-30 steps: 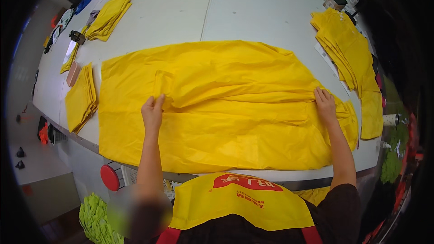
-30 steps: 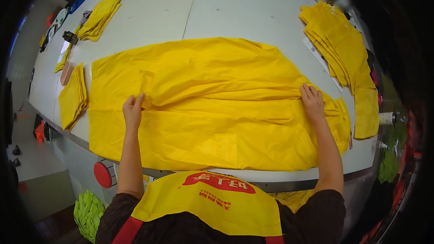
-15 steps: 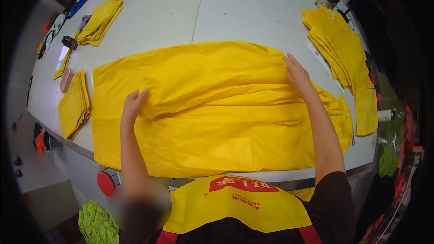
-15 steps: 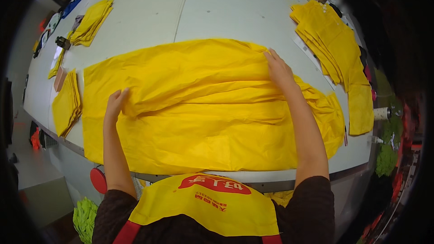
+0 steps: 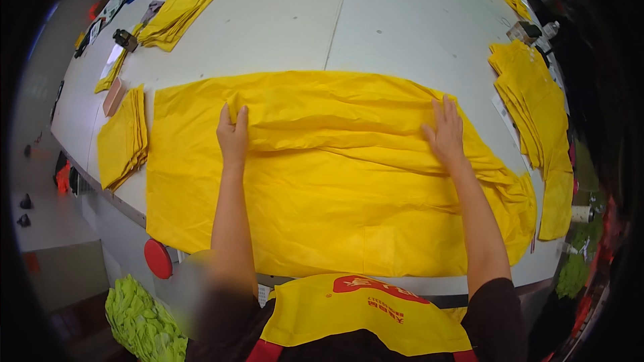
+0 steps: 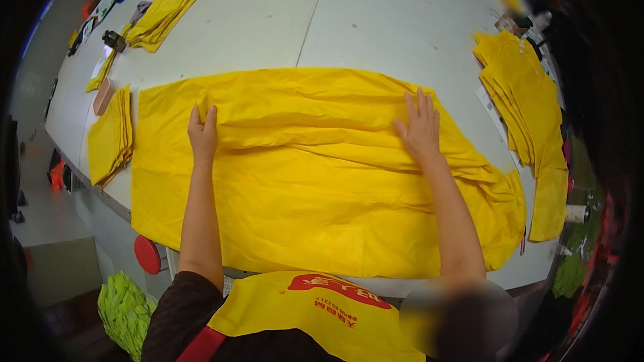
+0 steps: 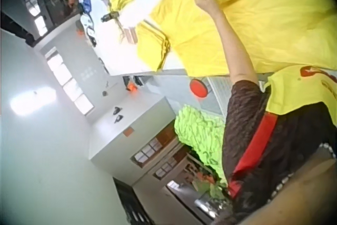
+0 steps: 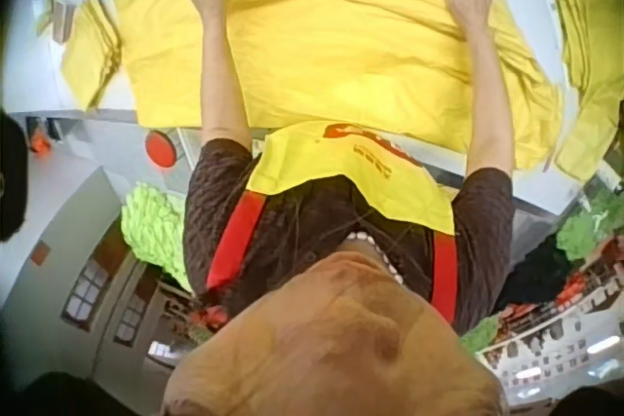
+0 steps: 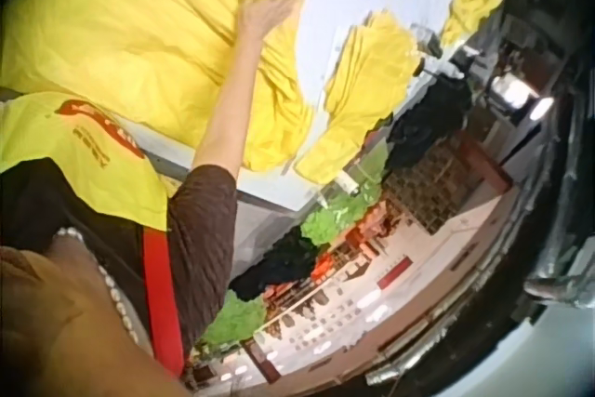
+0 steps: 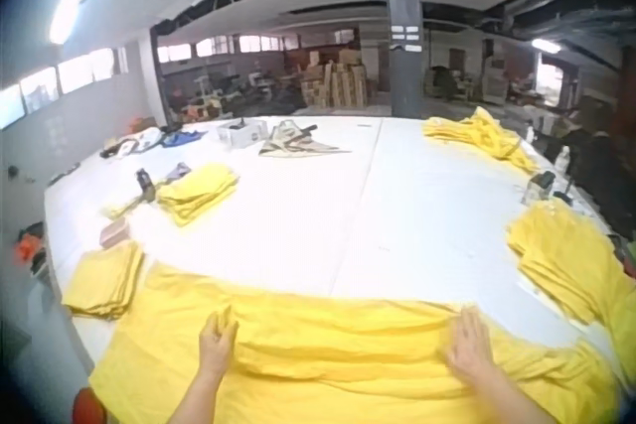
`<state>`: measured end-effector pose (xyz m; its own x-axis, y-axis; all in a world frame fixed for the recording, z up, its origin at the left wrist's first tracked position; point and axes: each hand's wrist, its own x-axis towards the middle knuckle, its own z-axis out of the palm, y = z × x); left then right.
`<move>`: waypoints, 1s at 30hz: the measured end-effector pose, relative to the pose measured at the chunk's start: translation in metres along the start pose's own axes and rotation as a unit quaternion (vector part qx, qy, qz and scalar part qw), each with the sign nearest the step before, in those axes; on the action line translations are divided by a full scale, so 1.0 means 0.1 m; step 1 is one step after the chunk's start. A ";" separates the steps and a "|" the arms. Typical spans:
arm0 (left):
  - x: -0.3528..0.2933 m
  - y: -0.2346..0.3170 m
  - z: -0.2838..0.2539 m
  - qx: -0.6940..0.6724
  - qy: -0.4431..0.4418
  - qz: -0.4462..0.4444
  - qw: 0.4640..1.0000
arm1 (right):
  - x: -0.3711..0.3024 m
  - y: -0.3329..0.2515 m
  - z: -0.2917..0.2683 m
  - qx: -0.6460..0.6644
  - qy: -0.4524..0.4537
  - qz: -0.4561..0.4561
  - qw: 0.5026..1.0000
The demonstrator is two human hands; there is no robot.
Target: The person folds a yellow raincoat on a white table, smoothing and aligning the fabric, then folding it into a compact rectangle. The person uses scissors to trim a small piece of fabric from the coat and places the folded item on a stack of similar yellow garments.
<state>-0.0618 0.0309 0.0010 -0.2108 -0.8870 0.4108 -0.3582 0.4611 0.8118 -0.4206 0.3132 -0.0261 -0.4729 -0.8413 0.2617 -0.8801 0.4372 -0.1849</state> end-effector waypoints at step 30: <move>0.66 0.05 -0.23 0.387 -0.385 0.185 0.817 | -0.32 0.55 -1.25 0.066 0.065 -0.122 0.988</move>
<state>-0.0565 -0.0263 0.0418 -0.8378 -0.5430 -0.0567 -0.5458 0.8355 0.0633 -0.4595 0.4041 0.0742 -0.2570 -0.8647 0.4317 -0.9595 0.1750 -0.2208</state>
